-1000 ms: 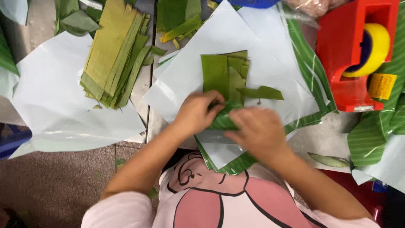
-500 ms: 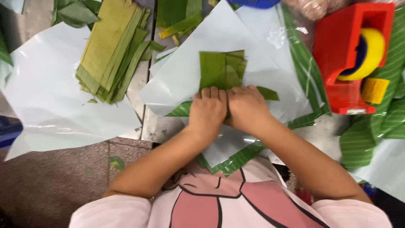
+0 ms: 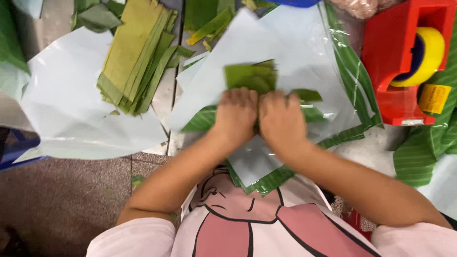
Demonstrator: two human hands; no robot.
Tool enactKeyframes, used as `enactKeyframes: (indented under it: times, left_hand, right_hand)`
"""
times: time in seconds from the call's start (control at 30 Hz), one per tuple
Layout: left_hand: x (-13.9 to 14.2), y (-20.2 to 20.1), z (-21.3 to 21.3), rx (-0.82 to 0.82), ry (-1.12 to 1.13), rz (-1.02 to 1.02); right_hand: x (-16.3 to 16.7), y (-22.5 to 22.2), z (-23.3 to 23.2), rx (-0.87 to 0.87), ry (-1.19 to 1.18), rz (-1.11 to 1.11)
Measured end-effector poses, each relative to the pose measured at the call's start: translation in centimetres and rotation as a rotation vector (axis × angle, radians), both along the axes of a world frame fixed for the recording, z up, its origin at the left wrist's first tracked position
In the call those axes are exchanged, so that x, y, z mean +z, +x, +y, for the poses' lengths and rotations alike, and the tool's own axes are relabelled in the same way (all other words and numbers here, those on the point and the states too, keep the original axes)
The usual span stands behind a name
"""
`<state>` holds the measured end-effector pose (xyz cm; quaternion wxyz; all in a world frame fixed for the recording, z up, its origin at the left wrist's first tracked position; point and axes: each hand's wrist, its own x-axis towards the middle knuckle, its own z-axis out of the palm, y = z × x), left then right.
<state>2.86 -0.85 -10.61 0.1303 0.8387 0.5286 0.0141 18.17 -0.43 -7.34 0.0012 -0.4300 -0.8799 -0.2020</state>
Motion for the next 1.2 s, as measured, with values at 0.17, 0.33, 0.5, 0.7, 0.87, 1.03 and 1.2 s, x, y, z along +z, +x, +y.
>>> enactKeyframes:
  times: [0.17, 0.33, 0.5, 0.7, 0.87, 1.03, 1.2]
  left_hand:
    - [1.1, 0.1, -1.0, 0.011, 0.181, -0.058]
    - [0.8, -0.1, -1.7, 0.014, 0.189, 0.018]
    - [0.4, -0.9, -0.3, -0.042, 0.084, -0.147]
    - [0.6, -0.1, -0.5, -0.01, 0.234, 0.044]
    - [-0.6, -0.3, 4.0, -0.124, 0.115, 0.011]
    - [0.4, 0.4, 8.3, -0.156, 0.146, 0.086]
    - [1.5, -2.2, 9.0, -0.324, 0.17, 0.052]
  right_hand:
    - [-1.0, 0.6, 0.1, -0.013, -0.584, 0.196]
    - [-0.5, 0.0, 0.2, -0.028, -0.574, 0.119]
    - [-0.1, -0.5, -0.2, -0.02, -0.452, 0.137]
    - [1.2, -0.6, 3.9, -0.153, -1.023, -0.008]
    - [3.7, -1.1, -2.4, -0.019, -0.271, -0.046]
    - [-0.4, -1.8, 0.8, -0.1, -0.143, 0.009]
    - [0.5, -0.9, 7.0, -0.2, -0.659, 0.244]
